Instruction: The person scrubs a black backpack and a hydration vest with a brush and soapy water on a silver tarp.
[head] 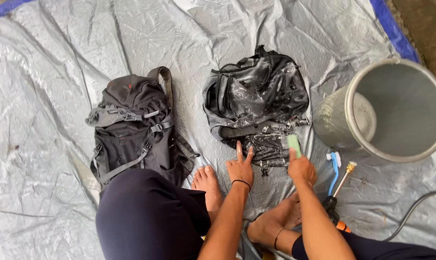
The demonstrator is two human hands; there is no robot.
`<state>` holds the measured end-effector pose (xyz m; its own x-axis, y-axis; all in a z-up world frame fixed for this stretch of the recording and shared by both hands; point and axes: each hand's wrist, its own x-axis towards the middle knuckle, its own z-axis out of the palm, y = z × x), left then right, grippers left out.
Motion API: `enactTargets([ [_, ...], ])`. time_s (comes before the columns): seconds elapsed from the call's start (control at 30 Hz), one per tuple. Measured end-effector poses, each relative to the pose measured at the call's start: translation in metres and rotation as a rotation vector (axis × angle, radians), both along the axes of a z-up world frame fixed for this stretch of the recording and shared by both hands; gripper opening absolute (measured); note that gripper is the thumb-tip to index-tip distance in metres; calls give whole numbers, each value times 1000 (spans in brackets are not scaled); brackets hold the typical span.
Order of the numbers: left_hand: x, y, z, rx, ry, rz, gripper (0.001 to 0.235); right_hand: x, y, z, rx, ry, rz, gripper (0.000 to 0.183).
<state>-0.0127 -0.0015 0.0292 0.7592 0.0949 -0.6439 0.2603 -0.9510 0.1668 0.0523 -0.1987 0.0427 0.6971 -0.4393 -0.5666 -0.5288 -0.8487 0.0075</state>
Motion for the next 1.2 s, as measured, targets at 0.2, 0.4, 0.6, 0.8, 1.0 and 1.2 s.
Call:
enactTargets([
  [0.2,1,3,7,46,-13,-64,67,-27,140,49,274,65,27,79],
  [0.4,-1,4,19,-1,-45,-36,92,-9,32,22,124,-17,-38,87],
  [0.6,1,1,28,6,-23,-50,92,-9,100,36,309,-25,-209,72],
  [0.8,0,5,18,-10,-67,-46,95,2,57,76,180,-8,-32,69],
  [1.0,12,-4,-27,82,-250,-78,68,-11,75,34,107,-160,-68,60],
  [1.2,36,23,-34,-57,-386,-59,37,-43,48,52,192,-41,32,73],
])
